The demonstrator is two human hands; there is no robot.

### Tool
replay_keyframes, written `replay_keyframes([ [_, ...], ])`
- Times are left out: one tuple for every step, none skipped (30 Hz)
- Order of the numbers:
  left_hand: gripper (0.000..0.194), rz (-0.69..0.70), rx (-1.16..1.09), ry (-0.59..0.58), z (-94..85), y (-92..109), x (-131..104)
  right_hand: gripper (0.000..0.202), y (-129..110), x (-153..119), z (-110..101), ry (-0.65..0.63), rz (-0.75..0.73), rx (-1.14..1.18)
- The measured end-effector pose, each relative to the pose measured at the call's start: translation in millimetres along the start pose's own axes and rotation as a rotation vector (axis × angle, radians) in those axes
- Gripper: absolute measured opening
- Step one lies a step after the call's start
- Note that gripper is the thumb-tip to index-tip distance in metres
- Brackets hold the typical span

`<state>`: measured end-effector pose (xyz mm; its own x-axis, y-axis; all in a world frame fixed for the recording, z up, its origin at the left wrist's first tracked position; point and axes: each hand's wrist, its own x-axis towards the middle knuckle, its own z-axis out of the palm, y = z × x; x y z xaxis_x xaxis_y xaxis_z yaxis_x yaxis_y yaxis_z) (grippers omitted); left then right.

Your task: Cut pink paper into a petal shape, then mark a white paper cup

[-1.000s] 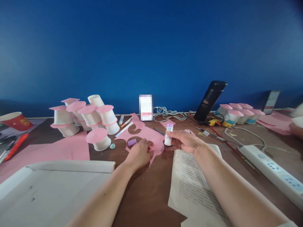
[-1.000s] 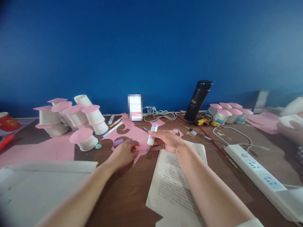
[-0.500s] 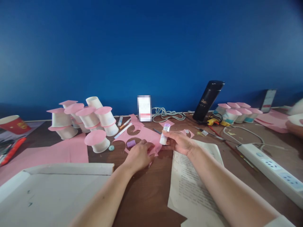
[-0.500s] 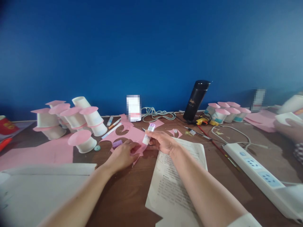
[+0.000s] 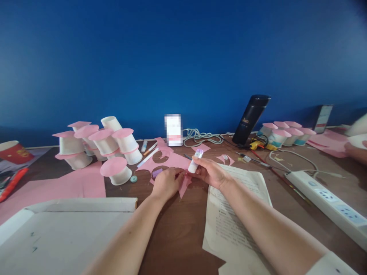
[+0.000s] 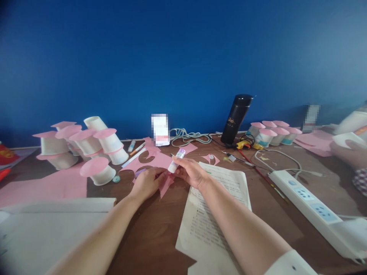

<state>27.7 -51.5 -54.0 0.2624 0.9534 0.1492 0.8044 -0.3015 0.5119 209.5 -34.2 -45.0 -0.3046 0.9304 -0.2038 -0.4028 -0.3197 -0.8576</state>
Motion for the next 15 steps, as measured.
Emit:
replay_keyframes([
  [0.029, -0.016, -0.008, 0.007, 0.7, -0.2, 0.9, 0.024, 0.6, -0.5, 0.9, 0.010, -0.005, -0.028],
  [0.029, -0.037, -0.015, 0.015, 1.5, -0.6, 1.7, 0.025, 1.4, -1.1, 1.8, 0.018, -0.014, -0.066],
  [0.028, -0.058, -0.019, 0.021, 2.3, -1.2, 2.4, 0.026, 2.4, -1.7, 2.9, 0.019, -0.026, -0.109],
  [0.028, -0.075, -0.020, 0.023, 3.1, -1.8, 2.9, 0.026, 3.7, -2.2, 4.1, 0.011, -0.040, -0.149],
  [0.028, -0.083, -0.017, 0.017, 3.8, -2.3, 3.1, 0.028, 5.0, -2.6, 5.2, -0.003, -0.054, -0.182],
  [0.028, -0.083, -0.012, 0.009, 4.3, -2.7, 3.1, 0.029, 6.3, -2.8, 6.3, -0.018, -0.067, -0.203],
  [0.027, -0.075, -0.005, 0.003, 4.5, -2.8, 2.9, 0.029, 7.3, -2.8, 7.1, -0.029, -0.078, -0.213],
  [0.026, -0.062, 0.004, 0.000, 4.5, -2.6, 2.5, 0.030, 8.0, -2.7, 7.6, -0.033, -0.089, -0.213],
  [0.026, -0.044, 0.017, 0.000, 4.3, -2.2, 2.0, 0.030, 8.1, -2.6, 7.9, -0.031, -0.097, -0.209],
  [0.025, -0.026, 0.034, 0.001, 3.9, -1.5, 1.4, 0.029, 7.8, -2.5, 8.0, -0.022, -0.104, -0.201],
  [0.025, -0.009, 0.053, 0.002, 3.5, -0.8, 0.8, 0.029, 7.0, -2.5, 8.0, -0.008, -0.107, -0.191],
  [0.025, 0.004, 0.072, 0.002, 3.0, 0.0, 0.3, 0.029, 5.8, -2.8, 7.9, 0.004, -0.106, -0.180],
  [0.026, 0.016, 0.085, -0.001, 2.7, 0.8, -0.1, 0.029, 4.5, -3.1, 7.8, 0.014, -0.104, -0.168],
  [0.027, 0.027, 0.091, -0.004, 2.4, 1.3, -0.2, 0.029, 3.2, -3.7, 7.9, 0.021, -0.101, -0.158],
  [0.030, 0.036, 0.089, -0.004, 2.3, 1.7, -0.2, 0.030, 2.1, -4.3, 8.1, 0.023, -0.097, -0.149],
])
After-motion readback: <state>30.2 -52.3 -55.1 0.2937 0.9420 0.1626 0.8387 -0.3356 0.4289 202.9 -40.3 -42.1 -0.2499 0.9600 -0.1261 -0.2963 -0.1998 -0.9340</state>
